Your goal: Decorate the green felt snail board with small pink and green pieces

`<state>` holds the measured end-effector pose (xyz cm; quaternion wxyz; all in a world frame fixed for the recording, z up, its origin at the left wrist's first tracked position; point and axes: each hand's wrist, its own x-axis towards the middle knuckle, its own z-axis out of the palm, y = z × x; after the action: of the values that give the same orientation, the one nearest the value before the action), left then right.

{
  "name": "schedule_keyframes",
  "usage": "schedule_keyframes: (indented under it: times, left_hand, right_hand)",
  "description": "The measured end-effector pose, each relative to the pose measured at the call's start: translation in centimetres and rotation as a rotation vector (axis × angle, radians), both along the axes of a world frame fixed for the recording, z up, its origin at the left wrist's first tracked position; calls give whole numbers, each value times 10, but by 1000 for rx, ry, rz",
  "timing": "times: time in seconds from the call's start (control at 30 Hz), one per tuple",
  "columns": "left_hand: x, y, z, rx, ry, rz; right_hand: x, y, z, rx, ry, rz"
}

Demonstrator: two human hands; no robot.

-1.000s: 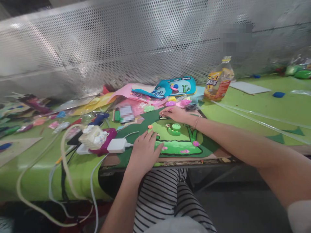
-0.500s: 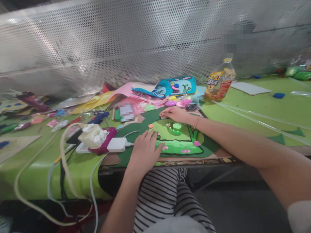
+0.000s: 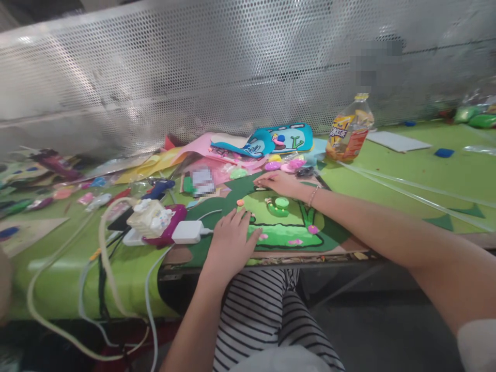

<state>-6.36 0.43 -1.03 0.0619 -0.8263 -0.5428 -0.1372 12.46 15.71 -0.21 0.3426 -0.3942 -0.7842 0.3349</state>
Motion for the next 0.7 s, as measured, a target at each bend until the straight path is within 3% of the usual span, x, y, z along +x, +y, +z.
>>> schedule_keyframes:
  times: [0.2, 0.7]
  left_hand:
    - [-1, 1, -1, -7, -3, 1]
    - [-1, 0, -2, 9, 8, 1]
  right_hand:
    - [1, 9, -2, -3, 82, 21]
    - [-3, 1, 2, -167, 78, 58]
